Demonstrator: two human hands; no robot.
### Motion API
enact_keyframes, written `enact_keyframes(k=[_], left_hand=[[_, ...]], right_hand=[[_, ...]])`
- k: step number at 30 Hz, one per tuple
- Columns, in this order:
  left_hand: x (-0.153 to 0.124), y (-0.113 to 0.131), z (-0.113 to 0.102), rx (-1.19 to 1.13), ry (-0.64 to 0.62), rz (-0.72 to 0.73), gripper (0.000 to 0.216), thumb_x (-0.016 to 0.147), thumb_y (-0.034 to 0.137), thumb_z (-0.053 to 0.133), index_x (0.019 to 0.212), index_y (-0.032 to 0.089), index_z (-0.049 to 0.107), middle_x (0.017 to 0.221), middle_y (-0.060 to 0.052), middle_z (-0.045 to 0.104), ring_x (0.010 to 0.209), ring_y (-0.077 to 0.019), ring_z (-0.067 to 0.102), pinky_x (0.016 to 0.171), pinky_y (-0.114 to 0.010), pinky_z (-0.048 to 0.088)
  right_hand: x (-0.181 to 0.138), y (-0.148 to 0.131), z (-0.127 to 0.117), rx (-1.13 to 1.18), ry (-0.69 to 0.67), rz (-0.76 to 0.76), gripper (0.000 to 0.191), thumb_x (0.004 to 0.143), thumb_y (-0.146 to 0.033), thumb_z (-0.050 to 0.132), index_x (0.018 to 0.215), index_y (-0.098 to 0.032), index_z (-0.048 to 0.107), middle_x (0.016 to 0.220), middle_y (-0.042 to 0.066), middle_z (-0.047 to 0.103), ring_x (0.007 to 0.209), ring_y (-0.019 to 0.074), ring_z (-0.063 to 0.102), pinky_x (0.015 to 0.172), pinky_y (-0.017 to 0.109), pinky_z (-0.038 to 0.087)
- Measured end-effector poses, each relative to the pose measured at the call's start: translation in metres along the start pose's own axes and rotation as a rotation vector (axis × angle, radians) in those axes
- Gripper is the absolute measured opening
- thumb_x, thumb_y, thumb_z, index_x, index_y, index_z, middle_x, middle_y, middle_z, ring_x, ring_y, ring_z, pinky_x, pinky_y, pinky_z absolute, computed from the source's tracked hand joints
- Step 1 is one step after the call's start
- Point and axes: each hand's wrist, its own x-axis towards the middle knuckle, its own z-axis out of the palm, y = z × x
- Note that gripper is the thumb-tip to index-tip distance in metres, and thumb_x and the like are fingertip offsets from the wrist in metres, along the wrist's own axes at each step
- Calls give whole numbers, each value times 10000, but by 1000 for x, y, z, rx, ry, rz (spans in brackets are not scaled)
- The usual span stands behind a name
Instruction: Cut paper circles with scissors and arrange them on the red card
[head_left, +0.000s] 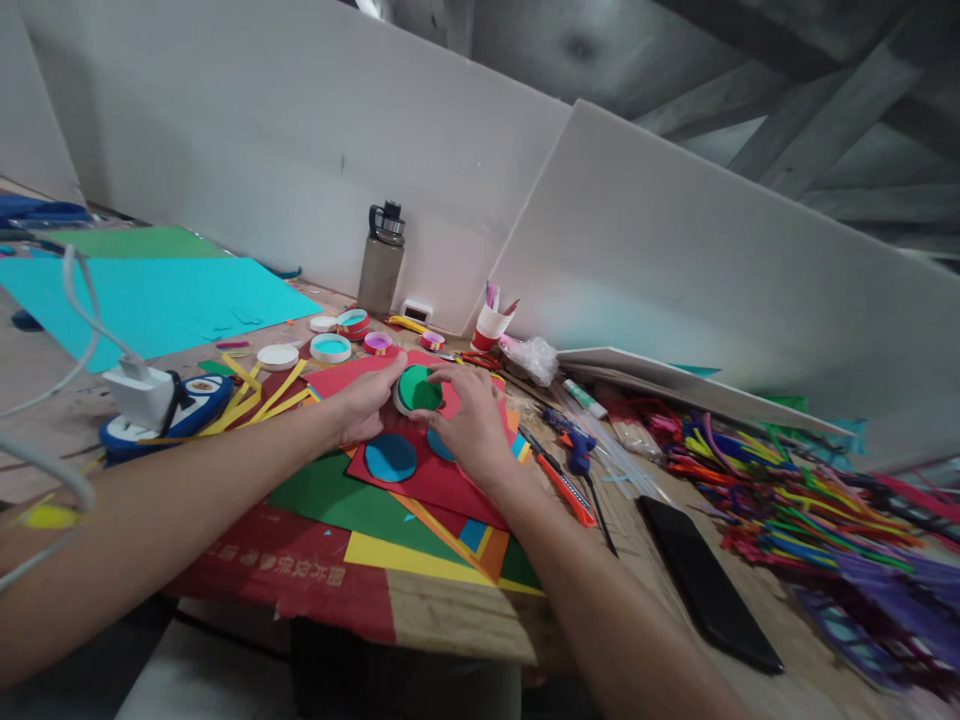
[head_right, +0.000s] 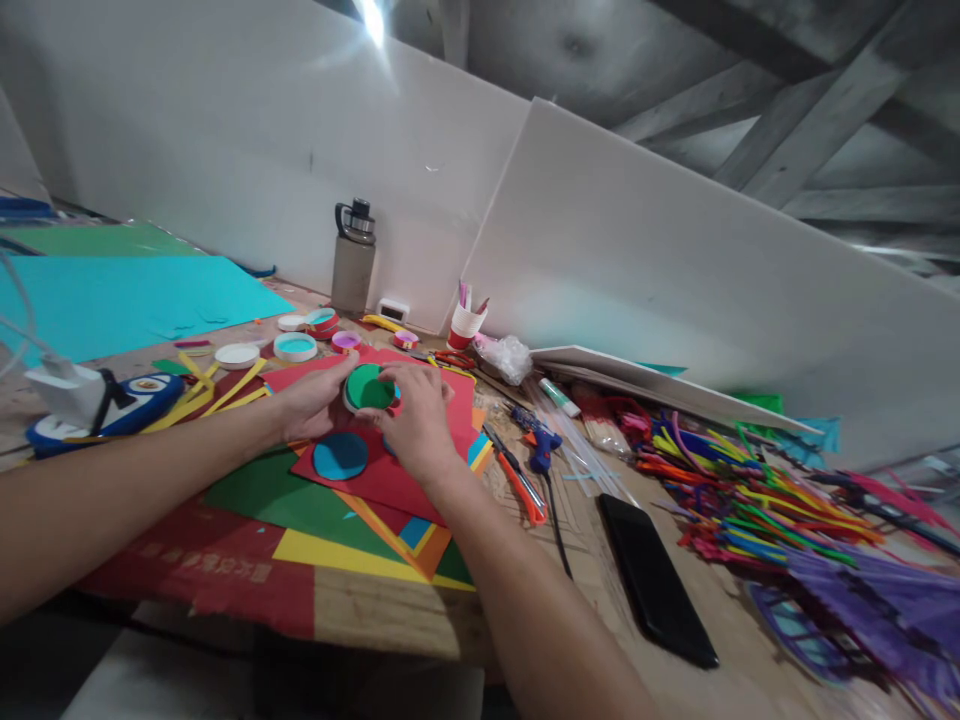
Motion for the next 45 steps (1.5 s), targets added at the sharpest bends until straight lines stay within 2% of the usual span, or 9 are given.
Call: enact_keyframes(k=[7,11,14,20,24,31,34,38,45], left_hand=[[-4,5,6,-23,46,4,436,968,446,392,893,129,683,735,-84,691,525,-166,626,506,-312,553],[-6,7,8,-28,72,-9,485,976,466,342,877,126,674,762,-96,698,549,-170,642,545,-332,574],[-4,6,5,-34,51,-16,465,963,486,375,884,138,673,766,-93,697,573,-174,651,573,-344,583],[-2,4,2,35,62,54,420,951,473,430,909,140,682,812,-112,710,653,-199,676,553,-309,560],[-3,5,5,49,74,86,411,975,419,399,912,134,689,866,-119,710,697,-193,671,556,-292,552],[-2,4,5,16,17,113,381,977,375,416,912,127,698,905,-121,709,750,-182,664,680,-320,580],[-4,3,7,7,0,93,386,979,376,412,906,128,699,902,-124,713,776,-190,670,699,-327,583],[-5,1,9,48,-2,67,388,972,396,426,903,129,699,898,-124,717,756,-188,670,678,-320,582],[-6,-3,10,159,17,55,401,971,420,427,878,127,686,816,-97,711,666,-169,650,630,-310,567]], right_hand=[[-4,2,4,2,-39,34,282,762,-377,772,1003,-252,697,1361,67,579,1248,281,450,1007,459,373],[-5,2,1,12,13,9,218,828,-371,708,1020,-268,705,1301,70,602,1237,265,466,1037,452,353],[-4,3,0,17,64,-3,170,859,-338,672,1005,-262,710,1258,63,617,1213,248,478,1045,432,343],[-3,3,-5,-44,181,43,134,860,-328,658,974,-275,706,1196,60,618,1150,260,499,1004,446,362],[-3,3,-6,-83,227,49,133,845,-336,678,959,-275,709,1184,66,613,1144,274,486,979,459,368],[-4,3,-2,-145,189,74,186,785,-311,740,968,-283,719,1222,65,594,1146,311,439,944,480,376],[-5,4,-1,-184,167,38,244,771,-293,754,1012,-295,710,1270,69,564,1174,328,408,957,502,368],[-7,3,-2,-269,115,-43,354,762,-270,763,1104,-293,678,1355,85,507,1212,353,368,991,542,355],[-8,-11,-7,-433,2,-27,373,773,-225,750,1130,-224,641,1436,94,460,1283,368,322,1026,561,338]])
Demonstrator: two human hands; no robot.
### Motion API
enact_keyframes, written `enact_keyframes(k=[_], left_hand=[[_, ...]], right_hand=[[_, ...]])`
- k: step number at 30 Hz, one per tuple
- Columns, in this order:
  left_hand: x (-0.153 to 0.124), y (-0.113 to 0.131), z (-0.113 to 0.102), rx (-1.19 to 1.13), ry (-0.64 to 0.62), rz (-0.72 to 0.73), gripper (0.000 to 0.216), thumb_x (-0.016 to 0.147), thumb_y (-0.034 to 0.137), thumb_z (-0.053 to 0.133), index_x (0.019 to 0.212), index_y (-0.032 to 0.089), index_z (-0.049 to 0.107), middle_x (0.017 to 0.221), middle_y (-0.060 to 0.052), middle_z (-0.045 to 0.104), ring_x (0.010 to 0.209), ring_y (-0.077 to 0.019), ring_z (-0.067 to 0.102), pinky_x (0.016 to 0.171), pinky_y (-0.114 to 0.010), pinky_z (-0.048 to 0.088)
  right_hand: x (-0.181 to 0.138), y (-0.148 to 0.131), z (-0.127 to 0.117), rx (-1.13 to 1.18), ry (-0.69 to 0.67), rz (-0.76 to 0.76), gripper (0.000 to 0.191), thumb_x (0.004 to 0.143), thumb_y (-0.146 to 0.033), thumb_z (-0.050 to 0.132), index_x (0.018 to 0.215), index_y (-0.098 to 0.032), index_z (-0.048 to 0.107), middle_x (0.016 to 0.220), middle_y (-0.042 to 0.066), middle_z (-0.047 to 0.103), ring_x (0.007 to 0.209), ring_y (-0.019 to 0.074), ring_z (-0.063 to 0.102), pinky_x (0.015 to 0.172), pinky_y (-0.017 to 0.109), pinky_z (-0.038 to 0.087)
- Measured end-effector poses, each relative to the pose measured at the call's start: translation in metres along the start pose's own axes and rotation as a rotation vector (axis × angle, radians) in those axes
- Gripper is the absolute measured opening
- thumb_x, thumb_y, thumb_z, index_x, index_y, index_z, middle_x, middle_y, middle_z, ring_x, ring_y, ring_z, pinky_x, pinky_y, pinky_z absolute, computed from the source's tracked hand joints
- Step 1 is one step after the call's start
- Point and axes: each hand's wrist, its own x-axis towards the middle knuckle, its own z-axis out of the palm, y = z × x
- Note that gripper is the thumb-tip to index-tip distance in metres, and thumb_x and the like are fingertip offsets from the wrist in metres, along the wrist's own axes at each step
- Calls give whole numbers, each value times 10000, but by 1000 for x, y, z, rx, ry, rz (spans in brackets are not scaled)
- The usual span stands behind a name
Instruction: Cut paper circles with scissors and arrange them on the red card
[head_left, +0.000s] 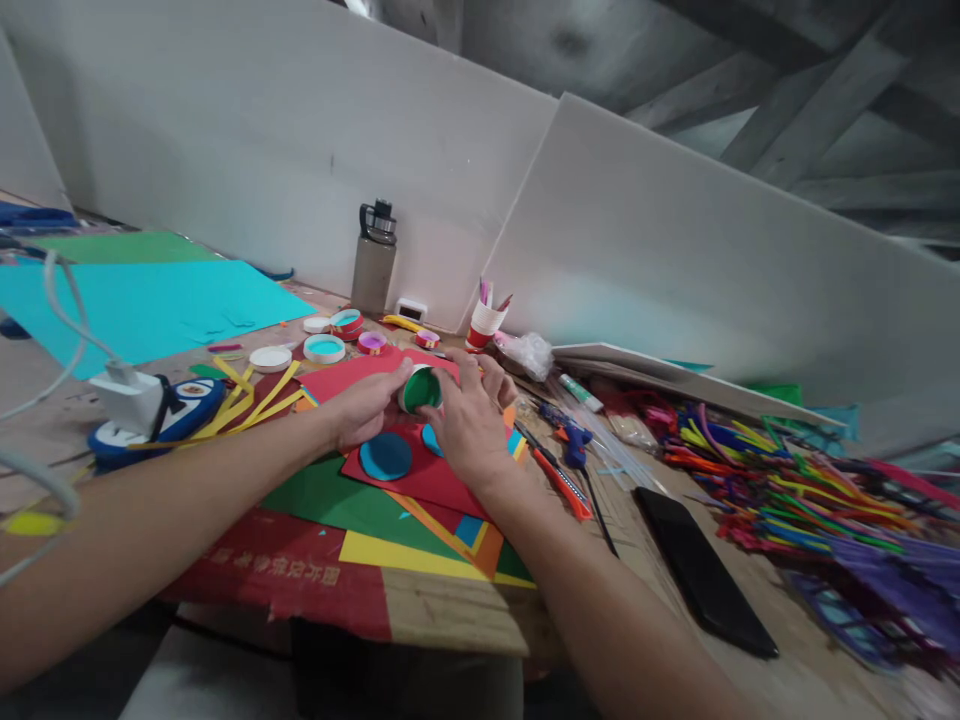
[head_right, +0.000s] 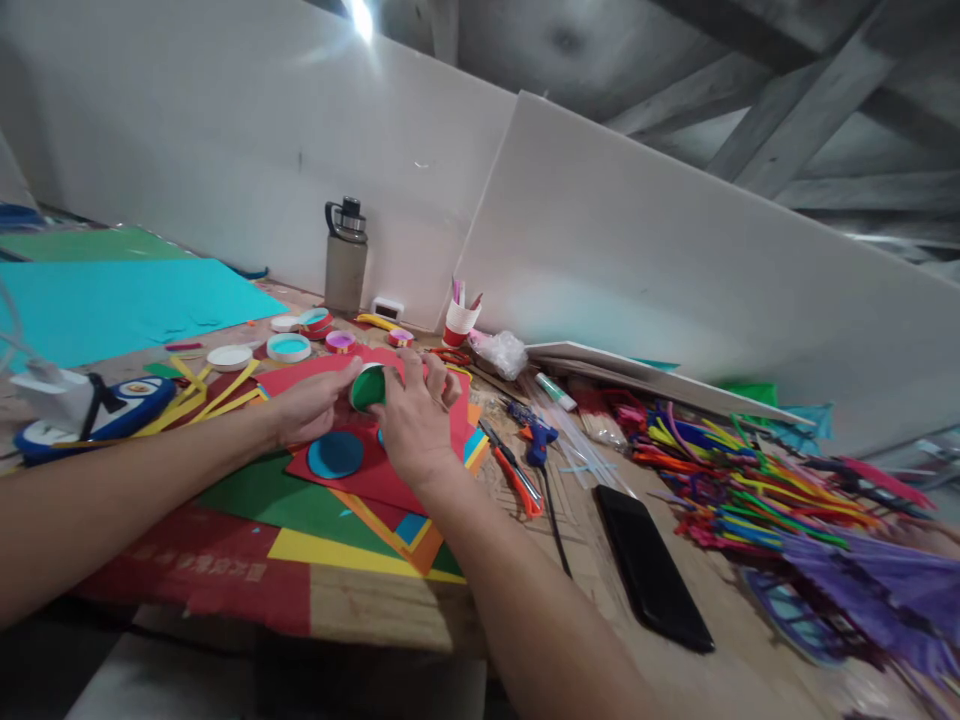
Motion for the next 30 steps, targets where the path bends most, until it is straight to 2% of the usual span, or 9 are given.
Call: enact_keyframes(k=[6,14,18,23,26,30], left_hand=[[3,-4,-1,-14,-29,24,364,956,406,478,886,125,698,834,-94,719,697,-164,646,671,-301,560],[3,-4,3,-71,-8,30,348,963,370,475,923,115,708,845,-96,728,720,-168,646,668,-289,547],[2,-2,4,-88,31,29,342,965,349,472,938,101,706,905,-119,733,753,-180,663,712,-314,564],[4,-2,0,-43,30,12,393,974,395,436,886,110,692,832,-106,717,724,-175,658,690,-316,572],[6,-3,-1,-46,46,34,363,954,411,481,836,125,672,806,-90,714,707,-163,657,685,-299,574],[8,1,-5,-13,142,6,392,952,444,463,818,130,658,792,-95,722,654,-168,664,611,-296,577]], right_hand=[[1,4,6,57,17,47,393,746,-195,752,1115,-243,626,1409,93,452,1280,364,328,1012,562,366],[3,7,15,205,54,140,407,692,-209,794,1063,-220,627,1305,97,508,1204,319,373,988,481,378],[5,7,13,268,67,201,304,719,-212,772,979,-222,615,1230,85,554,1147,295,406,945,446,367],[6,6,6,346,108,200,119,781,-230,710,814,-219,596,1058,53,632,1055,265,469,894,409,343],[7,7,6,502,53,229,104,792,-249,671,770,-213,576,888,25,641,960,230,525,871,385,364],[12,16,14,928,38,372,148,770,-306,631,784,-207,522,753,-21,576,731,149,552,714,297,443]])
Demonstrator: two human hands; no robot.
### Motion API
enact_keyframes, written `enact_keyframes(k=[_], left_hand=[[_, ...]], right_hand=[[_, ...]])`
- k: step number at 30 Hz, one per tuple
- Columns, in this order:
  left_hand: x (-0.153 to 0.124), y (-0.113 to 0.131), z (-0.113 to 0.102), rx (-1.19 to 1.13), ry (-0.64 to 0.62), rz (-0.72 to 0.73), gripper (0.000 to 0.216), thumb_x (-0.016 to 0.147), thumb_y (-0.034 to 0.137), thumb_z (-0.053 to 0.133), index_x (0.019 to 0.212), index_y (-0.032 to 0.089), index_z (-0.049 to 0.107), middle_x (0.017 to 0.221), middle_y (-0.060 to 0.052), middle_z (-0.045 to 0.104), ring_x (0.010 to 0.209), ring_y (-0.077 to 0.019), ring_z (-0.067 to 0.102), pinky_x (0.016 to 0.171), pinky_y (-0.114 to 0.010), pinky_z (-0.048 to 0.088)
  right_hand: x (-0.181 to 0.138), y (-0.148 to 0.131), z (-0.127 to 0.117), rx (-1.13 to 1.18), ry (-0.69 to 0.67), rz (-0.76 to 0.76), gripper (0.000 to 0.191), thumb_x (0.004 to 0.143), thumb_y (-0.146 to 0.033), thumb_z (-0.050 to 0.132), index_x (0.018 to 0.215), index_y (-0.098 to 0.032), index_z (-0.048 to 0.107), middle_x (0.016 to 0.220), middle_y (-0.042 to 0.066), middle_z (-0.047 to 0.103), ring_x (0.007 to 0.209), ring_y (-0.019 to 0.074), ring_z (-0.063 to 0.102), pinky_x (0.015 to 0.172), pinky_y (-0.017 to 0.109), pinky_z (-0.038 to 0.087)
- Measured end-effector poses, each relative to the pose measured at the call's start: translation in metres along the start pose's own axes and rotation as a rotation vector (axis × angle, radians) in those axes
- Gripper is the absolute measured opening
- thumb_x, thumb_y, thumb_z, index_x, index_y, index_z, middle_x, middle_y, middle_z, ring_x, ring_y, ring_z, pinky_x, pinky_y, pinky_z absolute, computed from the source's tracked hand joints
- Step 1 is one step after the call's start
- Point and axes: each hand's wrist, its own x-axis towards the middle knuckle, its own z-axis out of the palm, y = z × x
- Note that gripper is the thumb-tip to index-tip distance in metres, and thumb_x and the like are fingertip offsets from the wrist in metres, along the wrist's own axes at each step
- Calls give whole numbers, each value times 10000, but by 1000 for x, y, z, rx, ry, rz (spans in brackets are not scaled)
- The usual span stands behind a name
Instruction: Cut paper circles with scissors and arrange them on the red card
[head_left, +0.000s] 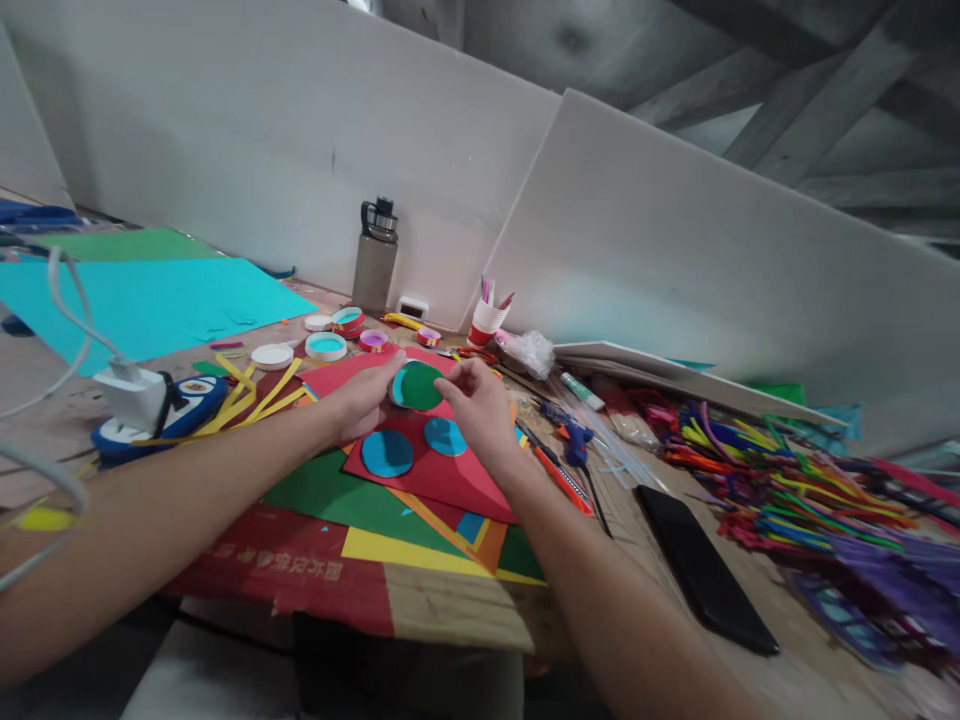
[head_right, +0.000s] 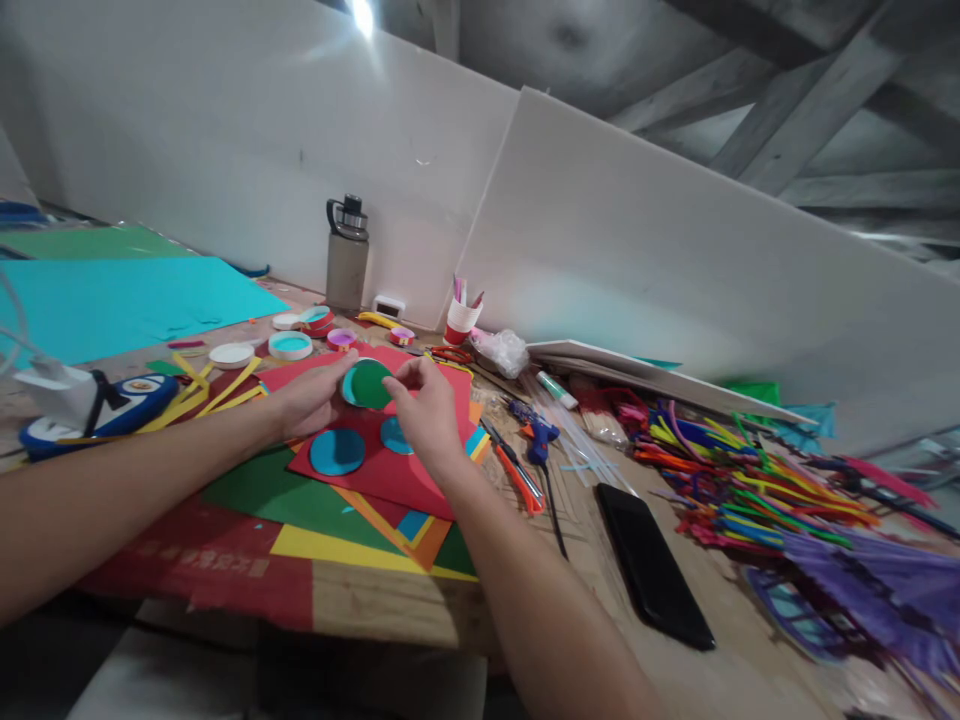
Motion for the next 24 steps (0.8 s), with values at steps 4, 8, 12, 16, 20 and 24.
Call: enact_keyframes(k=[4,8,12,16,20,24], left_hand=[[5,10,-10,146,138,-86,499,914,575,440,841,135,662,738,-129,725,611,-226,690,456,-290,538],[12,20,-25,225,170,-134,582,870,669,424,835,136,655,698,-162,725,587,-253,697,425,-296,533],[12,27,-33,365,234,-120,473,883,581,493,807,136,635,666,-149,721,561,-240,695,458,-288,545],[6,30,-31,588,333,-48,365,882,493,547,777,148,603,602,-138,697,449,-226,645,418,-274,473],[6,34,-35,938,379,72,336,809,486,646,688,177,594,432,-71,588,397,-217,583,430,-251,372],[13,41,-47,1316,440,310,330,776,481,660,638,186,609,588,-109,646,734,-287,663,607,-274,412]], right_hand=[[13,16,-10,137,45,114,208,735,-348,623,849,-205,525,737,-30,564,619,119,530,583,255,454],[23,36,-24,-82,18,250,165,753,-329,582,839,-191,554,687,-25,578,581,120,551,538,243,452],[29,52,-32,-266,-12,335,119,756,-283,583,813,-179,574,656,-13,593,592,142,583,549,254,457],[29,56,-37,-394,-6,331,104,725,-221,637,806,-158,626,768,48,655,736,196,627,680,315,483],[24,39,-43,-599,-22,198,184,741,-204,684,914,-143,674,1012,116,679,980,235,617,870,353,454],[14,14,-46,-663,-403,91,353,751,-269,743,1081,-165,673,1058,81,699,909,193,646,798,297,477]])
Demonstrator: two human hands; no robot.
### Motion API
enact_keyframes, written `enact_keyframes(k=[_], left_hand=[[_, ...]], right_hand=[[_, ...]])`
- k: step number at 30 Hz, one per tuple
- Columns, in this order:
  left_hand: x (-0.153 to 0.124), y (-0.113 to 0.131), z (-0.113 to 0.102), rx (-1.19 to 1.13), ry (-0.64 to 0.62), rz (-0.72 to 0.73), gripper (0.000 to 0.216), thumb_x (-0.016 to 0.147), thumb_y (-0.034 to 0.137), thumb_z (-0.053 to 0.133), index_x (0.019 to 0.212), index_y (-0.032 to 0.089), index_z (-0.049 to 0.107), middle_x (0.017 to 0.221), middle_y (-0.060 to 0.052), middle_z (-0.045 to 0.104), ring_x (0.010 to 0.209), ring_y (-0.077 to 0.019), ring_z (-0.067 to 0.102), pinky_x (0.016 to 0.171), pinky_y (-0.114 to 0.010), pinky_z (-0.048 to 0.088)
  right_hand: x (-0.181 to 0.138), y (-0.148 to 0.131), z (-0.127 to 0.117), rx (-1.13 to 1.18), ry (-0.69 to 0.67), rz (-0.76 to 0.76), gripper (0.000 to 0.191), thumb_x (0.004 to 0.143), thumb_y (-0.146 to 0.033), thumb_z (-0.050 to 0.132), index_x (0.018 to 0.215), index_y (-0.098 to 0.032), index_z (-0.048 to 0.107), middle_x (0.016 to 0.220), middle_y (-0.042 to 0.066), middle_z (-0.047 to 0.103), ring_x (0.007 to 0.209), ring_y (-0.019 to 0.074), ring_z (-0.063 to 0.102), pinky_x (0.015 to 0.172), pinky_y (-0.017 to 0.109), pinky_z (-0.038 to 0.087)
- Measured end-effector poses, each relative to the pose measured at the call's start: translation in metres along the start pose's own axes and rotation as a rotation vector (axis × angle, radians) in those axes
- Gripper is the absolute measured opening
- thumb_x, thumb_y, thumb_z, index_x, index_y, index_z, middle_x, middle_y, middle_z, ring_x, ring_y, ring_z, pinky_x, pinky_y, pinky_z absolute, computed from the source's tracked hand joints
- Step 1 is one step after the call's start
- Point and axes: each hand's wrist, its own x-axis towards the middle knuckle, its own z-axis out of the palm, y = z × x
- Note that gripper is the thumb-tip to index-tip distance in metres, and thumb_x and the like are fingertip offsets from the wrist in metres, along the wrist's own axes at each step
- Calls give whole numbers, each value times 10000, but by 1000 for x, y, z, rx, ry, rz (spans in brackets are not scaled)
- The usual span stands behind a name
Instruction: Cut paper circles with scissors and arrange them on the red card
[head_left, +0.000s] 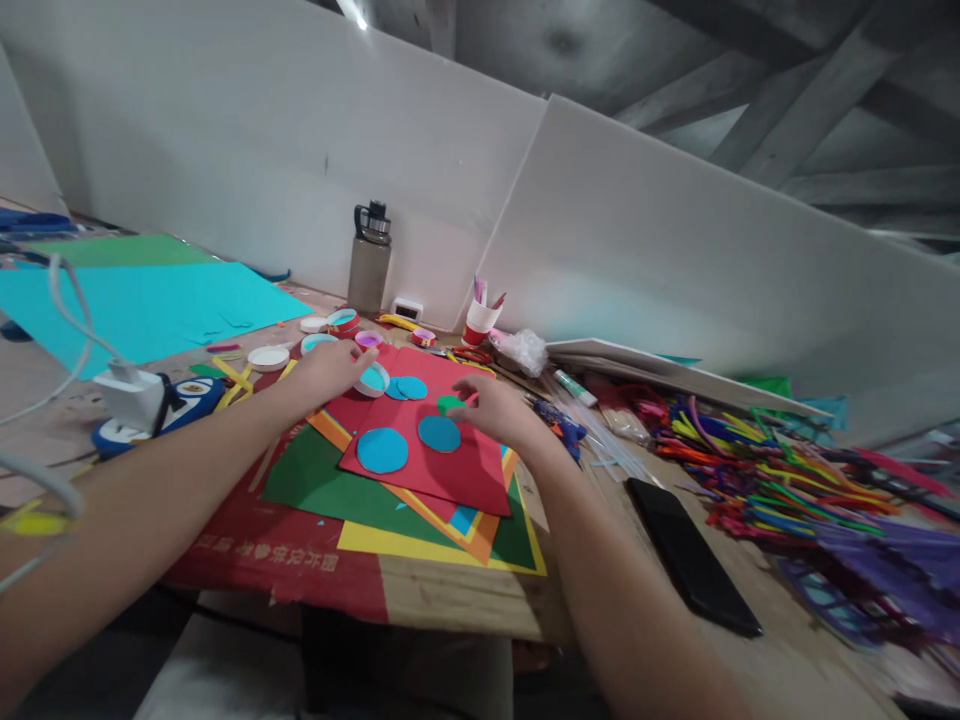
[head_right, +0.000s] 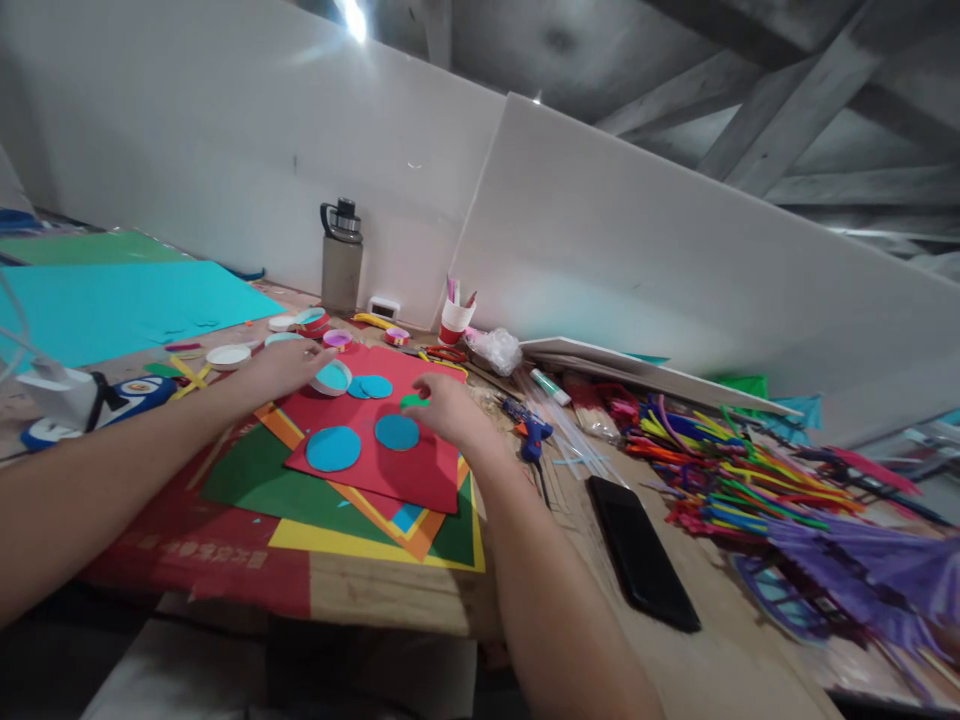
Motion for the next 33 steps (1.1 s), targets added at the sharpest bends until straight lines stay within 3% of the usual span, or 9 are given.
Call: enact_keyframes(k=[4,7,9,12,16,21,26,29,33], left_hand=[[0,2,-3,45,105,174,218,757,393,685,707,185,638,918,-148,687,1034,-316,588,788,-292,421],[-10,13,1,-89,88,244,163,776,341,667,720,188,666,843,-106,674,888,-266,592,759,-289,411],[-18,20,8,-220,-6,254,156,781,334,667,724,191,690,769,-70,671,769,-226,581,702,-277,404],[-28,27,20,-434,-125,252,153,732,341,725,768,193,715,790,-54,701,761,-210,597,671,-262,419],[-37,32,31,-766,-283,14,410,668,394,794,991,170,677,815,-65,714,727,-208,653,641,-280,481],[-43,34,36,-1090,-594,-129,358,680,355,809,923,130,674,844,-93,721,708,-189,681,664,-300,550],[-42,33,37,-1141,-506,-192,213,702,226,789,855,114,694,792,-74,703,608,-143,653,567,-256,566],[-38,32,33,-1130,-392,-202,160,768,200,725,890,107,682,860,-100,717,647,-145,672,567,-247,575],[-31,29,27,-1202,-262,-207,190,765,198,702,938,148,642,779,-61,710,585,-143,666,444,-201,497]], right_hand=[[-12,-12,0,-109,-230,-163,533,661,-241,822,1163,-174,657,1185,97,669,1024,228,630,848,314,480],[-14,-14,4,-160,-253,-188,545,651,-246,824,1166,-184,656,1180,104,659,1070,254,606,879,349,476],[-13,-12,6,-166,-246,-174,581,646,-265,820,1193,-191,638,1169,108,646,1078,270,593,889,375,475],[-10,-11,7,-115,-175,-120,684,642,-283,806,1273,-174,566,1210,132,577,1105,283,568,909,406,478],[-7,-18,16,118,76,-161,708,679,-246,769,1316,-136,477,1280,149,462,1130,226,541,973,375,469],[-6,-33,36,255,285,-246,605,706,-184,751,1258,-179,501,1216,106,470,1148,198,520,1019,356,453],[-2,-26,39,300,318,-256,482,778,-277,718,1218,-192,542,1190,103,535,1084,203,557,939,356,495],[7,-11,29,317,417,-202,323,849,-293,620,1141,-161,581,1079,97,616,964,191,598,885,350,499],[28,6,5,238,466,-74,254,873,-249,545,1097,-139,589,1030,94,668,928,182,624,844,315,493]])
